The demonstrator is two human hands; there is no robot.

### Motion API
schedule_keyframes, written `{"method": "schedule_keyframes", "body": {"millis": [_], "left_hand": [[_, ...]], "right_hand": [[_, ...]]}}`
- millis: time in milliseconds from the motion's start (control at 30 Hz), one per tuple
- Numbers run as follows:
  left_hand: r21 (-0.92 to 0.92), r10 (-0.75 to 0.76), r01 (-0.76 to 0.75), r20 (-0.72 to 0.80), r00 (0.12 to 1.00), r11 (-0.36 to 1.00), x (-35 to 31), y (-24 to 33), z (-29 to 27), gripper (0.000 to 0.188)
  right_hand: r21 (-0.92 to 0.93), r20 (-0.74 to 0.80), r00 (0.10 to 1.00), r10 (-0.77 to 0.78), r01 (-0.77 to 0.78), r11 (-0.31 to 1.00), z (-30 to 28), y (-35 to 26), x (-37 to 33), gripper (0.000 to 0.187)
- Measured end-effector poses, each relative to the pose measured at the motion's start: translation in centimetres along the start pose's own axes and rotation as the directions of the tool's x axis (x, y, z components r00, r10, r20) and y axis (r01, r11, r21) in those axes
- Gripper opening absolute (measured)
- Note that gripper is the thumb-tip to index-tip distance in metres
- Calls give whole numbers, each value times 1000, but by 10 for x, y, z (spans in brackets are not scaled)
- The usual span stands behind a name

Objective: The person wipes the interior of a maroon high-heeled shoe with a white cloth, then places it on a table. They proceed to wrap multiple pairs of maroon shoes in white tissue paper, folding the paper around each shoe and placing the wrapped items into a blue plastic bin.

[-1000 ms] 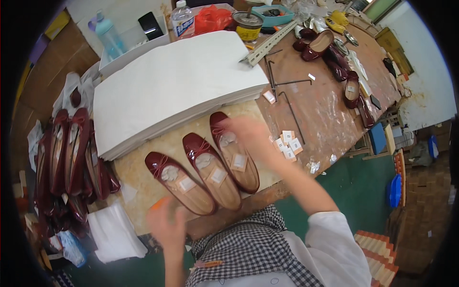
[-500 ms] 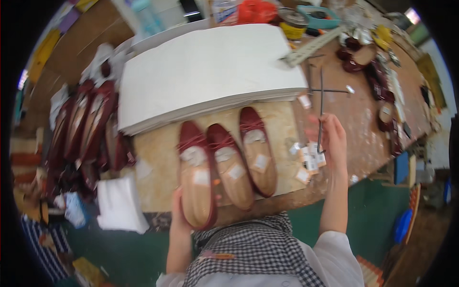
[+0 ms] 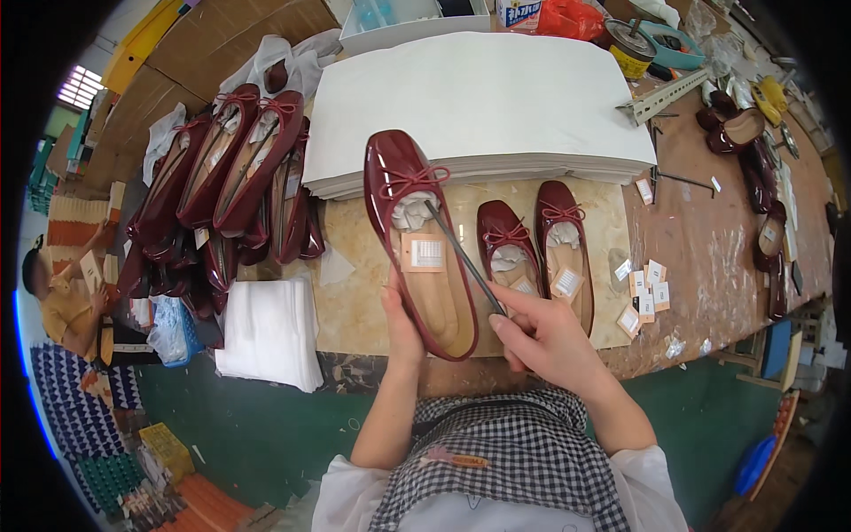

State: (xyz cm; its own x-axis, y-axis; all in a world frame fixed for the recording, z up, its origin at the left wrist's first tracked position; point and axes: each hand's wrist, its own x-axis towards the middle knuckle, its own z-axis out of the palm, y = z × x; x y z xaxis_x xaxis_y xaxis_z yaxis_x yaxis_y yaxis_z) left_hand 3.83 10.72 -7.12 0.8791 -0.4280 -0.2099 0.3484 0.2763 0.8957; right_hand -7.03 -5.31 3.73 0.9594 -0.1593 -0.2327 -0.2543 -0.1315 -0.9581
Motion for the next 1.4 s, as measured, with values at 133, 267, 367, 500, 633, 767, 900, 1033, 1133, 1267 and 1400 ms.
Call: {"method": "schedule_keyframes", "body": {"millis": [133,267,367,500,633,767,900,1033,1133,1267,1400], "left_hand": [[108,68,-71,34,997,992,-2,3,-5,86],[270,170,-179,58,984,946,-13,5,3,88],[173,212,-214,29,977,961,-22,-4,22,95],[159,142,-138,-19,990,978,-27,-29,32,89],[-65,-250,243,-145,957,968,-30,-53,16,80],[229,-259,280,-118,959,932,-15,-1,-61,54],[969,375,-241,202,905,59,-8,40,-13,50],[958,-179,-36,89,980,284,-4,-9,87,59],[723,-69,-57,144,987,689,-8,-38,46,60],[-211,-638,630,37,769,747,-33,-28,25,68],[-329,-622,654,212,754,681,-29,-12,54,71]], "right_hand": [[-87,-22,997,-72,70,994,5,1,7,36],[-378,-225,918,-326,226,898,21,-3,9,32],[-521,-326,743,-585,375,767,26,2,19,32],[-619,-302,728,-615,341,708,43,28,23,33],[-285,27,972,-234,232,930,-6,48,21,30],[-270,-472,873,-122,-12,963,-153,118,19,27],[-785,-601,603,-524,-566,250,-339,190,24,18],[-765,-561,726,-397,-639,-88,-392,243,34,12],[-816,-505,778,-374,-572,-88,-388,233,11,12],[-750,-653,591,-474,-418,512,-306,161,-25,13],[-345,-646,760,-71,-207,915,-162,93,-33,28]]}}
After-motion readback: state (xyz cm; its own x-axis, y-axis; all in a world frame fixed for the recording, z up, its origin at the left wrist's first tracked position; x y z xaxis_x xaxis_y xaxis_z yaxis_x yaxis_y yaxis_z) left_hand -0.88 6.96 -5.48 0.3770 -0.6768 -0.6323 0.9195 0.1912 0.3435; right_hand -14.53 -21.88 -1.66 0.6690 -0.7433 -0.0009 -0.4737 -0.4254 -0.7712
